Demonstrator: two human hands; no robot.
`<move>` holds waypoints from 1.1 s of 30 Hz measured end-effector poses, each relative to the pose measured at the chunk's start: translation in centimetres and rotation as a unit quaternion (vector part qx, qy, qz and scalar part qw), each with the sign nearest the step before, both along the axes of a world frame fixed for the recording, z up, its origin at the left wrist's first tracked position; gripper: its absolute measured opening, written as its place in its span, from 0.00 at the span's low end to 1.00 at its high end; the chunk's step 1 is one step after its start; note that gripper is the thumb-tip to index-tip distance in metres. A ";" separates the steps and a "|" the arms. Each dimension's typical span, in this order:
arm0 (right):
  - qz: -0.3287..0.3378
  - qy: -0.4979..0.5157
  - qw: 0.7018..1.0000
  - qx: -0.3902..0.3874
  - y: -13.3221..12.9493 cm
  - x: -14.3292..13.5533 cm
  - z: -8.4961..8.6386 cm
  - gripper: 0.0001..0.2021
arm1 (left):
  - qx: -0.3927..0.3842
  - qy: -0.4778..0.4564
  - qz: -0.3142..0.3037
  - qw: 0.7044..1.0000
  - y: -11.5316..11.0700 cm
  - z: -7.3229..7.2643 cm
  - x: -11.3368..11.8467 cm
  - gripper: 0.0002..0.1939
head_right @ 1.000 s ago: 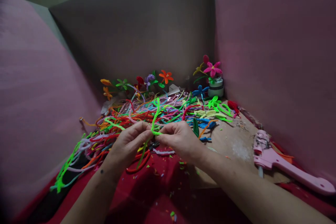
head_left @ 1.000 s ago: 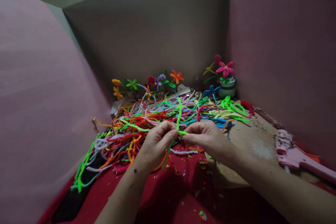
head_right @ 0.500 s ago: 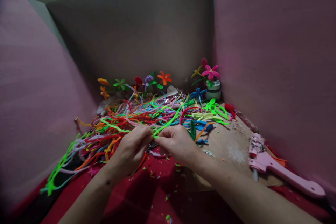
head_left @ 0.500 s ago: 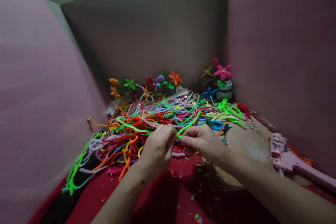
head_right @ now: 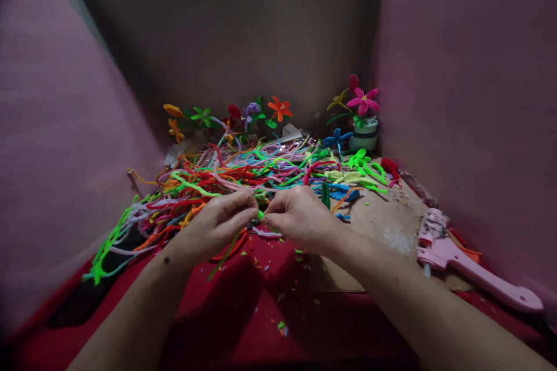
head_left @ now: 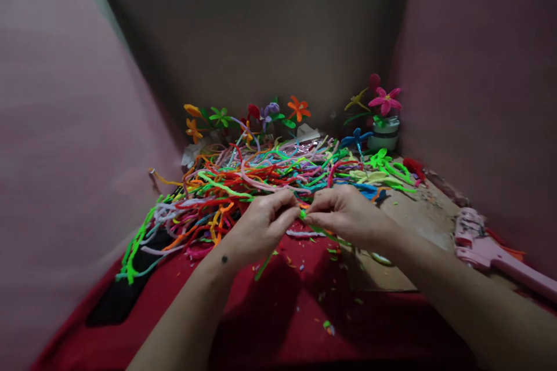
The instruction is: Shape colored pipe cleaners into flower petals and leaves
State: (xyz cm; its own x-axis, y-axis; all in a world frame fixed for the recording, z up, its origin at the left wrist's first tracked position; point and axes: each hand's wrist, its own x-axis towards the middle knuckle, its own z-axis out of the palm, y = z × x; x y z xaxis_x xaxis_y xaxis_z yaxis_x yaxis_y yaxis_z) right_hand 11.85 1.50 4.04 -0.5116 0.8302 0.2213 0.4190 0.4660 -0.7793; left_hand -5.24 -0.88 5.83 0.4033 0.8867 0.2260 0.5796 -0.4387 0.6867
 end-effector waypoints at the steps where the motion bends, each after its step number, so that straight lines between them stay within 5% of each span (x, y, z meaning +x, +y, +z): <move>1: -0.002 0.018 0.998 -0.054 0.1 0.0 0.0 0.09 | -0.020 -0.021 0.006 1.000 0.1 0.0 0.1 0.09; 7: -0.018 0.127 0.967 -0.221 0.2 -0.2 0.1 0.11 | -0.076 -0.107 0.061 0.989 0.7 -1.0 0.7 0.09; 12: -0.046 0.179 0.953 -0.238 0.3 -0.6 -0.6 0.08 | -0.057 -0.148 0.095 0.983 0.9 -2.2 1.2 0.07; 22: 0.023 0.243 0.917 -0.317 0.7 -0.9 -2.4 0.09 | -0.074 -0.234 0.139 0.959 0.8 -2.2 2.0 0.08; 29: 0.007 0.285 0.891 -0.353 0.4 -1.1 -2.1 0.08 | -0.215 -0.323 0.076 0.919 1.3 -2.7 1.5 0.10; 33: 0.000 0.269 0.888 -0.373 0.4 -1.3 -2.6 0.07 | -0.180 -0.296 0.120 0.930 1.6 -3.1 1.5 0.10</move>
State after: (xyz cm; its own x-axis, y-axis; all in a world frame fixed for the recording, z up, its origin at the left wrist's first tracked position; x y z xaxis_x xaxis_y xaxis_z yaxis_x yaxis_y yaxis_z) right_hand 10.55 1.87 1.47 -0.4990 0.8483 -0.1772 -0.1081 -0.2639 -0.9585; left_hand -3.70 0.68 2.69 0.0834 0.9964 0.0171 0.1043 -0.0258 0.9942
